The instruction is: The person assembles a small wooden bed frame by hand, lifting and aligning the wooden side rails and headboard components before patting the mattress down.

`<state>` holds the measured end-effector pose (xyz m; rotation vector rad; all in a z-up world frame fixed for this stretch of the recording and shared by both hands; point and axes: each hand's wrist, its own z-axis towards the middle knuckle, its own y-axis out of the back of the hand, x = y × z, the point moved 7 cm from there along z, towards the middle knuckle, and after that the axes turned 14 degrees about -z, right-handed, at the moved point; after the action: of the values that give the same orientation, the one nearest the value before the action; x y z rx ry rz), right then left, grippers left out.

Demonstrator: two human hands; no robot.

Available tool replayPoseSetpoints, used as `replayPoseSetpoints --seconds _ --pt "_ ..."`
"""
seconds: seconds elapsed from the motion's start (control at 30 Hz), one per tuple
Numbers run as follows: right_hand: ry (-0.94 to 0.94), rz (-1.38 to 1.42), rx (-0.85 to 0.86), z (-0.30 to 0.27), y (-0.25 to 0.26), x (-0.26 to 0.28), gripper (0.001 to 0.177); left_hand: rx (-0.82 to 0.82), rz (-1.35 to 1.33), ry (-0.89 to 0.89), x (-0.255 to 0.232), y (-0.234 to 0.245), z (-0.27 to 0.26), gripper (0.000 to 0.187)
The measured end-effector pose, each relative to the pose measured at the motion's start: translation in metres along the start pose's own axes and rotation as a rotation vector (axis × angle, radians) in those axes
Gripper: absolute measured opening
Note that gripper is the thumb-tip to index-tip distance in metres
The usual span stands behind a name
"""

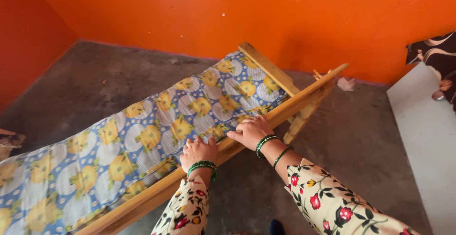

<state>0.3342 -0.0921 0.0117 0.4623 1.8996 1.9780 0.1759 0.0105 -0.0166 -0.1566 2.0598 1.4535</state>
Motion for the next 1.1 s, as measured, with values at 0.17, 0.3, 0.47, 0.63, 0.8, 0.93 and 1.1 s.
replayPoseSetpoints --seconds 0.17,0.3,0.47,0.63,0.8,0.93,1.1 --pt "0.028 -0.060 0.011 0.010 -0.003 -0.049 0.055 -0.001 -0.023 -0.054 -0.062 -0.029 0.000 0.061" --pt "0.046 -0.084 -0.015 0.021 0.005 -0.094 0.057 0.075 0.037 -0.011 -0.072 -0.029 -0.004 0.059" --pt "-0.029 -0.083 0.061 0.022 -0.001 -0.099 0.058 0.100 0.075 0.025 -0.060 -0.019 -0.011 0.065" --pt "-0.039 -0.084 0.031 0.021 -0.004 -0.094 0.056 0.124 0.034 0.073 -0.052 -0.022 -0.008 0.064" --pt "0.003 -0.046 -0.017 0.017 -0.006 -0.094 0.057 0.140 0.046 0.067 -0.053 -0.020 -0.011 0.065" --pt "-0.005 -0.032 0.048 0.017 -0.006 -0.093 0.056 0.211 0.039 0.122 -0.048 -0.024 -0.013 0.062" --pt "-0.003 -0.021 0.031 0.014 -0.004 -0.087 0.057 0.117 0.086 0.033 -0.044 -0.023 -0.010 0.062"
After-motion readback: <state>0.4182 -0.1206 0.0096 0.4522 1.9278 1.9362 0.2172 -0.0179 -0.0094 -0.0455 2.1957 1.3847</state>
